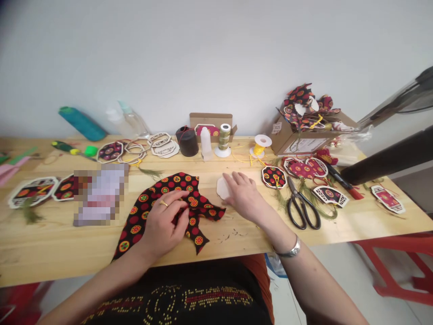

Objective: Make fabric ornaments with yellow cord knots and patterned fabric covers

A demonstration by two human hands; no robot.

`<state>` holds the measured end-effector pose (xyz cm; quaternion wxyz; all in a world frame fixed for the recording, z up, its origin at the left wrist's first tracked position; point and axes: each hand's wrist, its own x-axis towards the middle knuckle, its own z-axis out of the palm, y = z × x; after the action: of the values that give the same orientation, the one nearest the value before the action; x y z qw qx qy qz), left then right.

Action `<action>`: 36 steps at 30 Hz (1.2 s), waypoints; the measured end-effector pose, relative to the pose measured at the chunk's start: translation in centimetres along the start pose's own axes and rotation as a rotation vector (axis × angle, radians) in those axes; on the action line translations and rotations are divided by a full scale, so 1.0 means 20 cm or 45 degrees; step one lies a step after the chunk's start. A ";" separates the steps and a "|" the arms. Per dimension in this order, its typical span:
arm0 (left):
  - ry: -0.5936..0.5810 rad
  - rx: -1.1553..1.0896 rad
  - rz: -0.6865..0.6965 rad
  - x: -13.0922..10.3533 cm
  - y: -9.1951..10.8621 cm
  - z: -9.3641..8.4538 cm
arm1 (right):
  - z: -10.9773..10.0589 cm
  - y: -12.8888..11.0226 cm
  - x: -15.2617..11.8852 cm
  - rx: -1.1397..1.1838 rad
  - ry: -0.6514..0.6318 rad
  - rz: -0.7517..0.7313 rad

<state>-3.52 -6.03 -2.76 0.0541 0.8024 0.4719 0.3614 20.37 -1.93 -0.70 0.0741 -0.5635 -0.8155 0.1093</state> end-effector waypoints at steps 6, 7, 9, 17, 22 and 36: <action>-0.155 0.050 -0.115 0.00 -0.03 0.05 | 0.01 0.05 -0.01 -0.152 0.120 -0.079; -0.183 0.034 -0.140 0.00 -0.03 0.05 | 0.01 0.06 -0.01 -0.181 0.141 -0.071; -0.148 -0.051 -0.214 0.00 -0.03 0.04 | -0.03 0.08 -0.04 -0.197 0.217 0.027; -0.156 0.059 -0.065 0.06 0.02 -0.15 | -0.23 -0.01 -0.24 1.357 -0.031 0.009; -0.694 0.277 0.183 0.13 0.02 -0.22 | -0.17 -0.10 -0.30 1.556 -0.350 -0.347; -0.586 -0.175 -0.214 0.35 0.00 -0.14 | -0.08 0.03 -0.40 1.841 -0.246 0.021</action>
<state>-3.17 -1.21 2.99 0.2443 0.8159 0.4866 0.1947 24.04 -9.05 0.66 0.3548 -0.3676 -0.5381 0.6704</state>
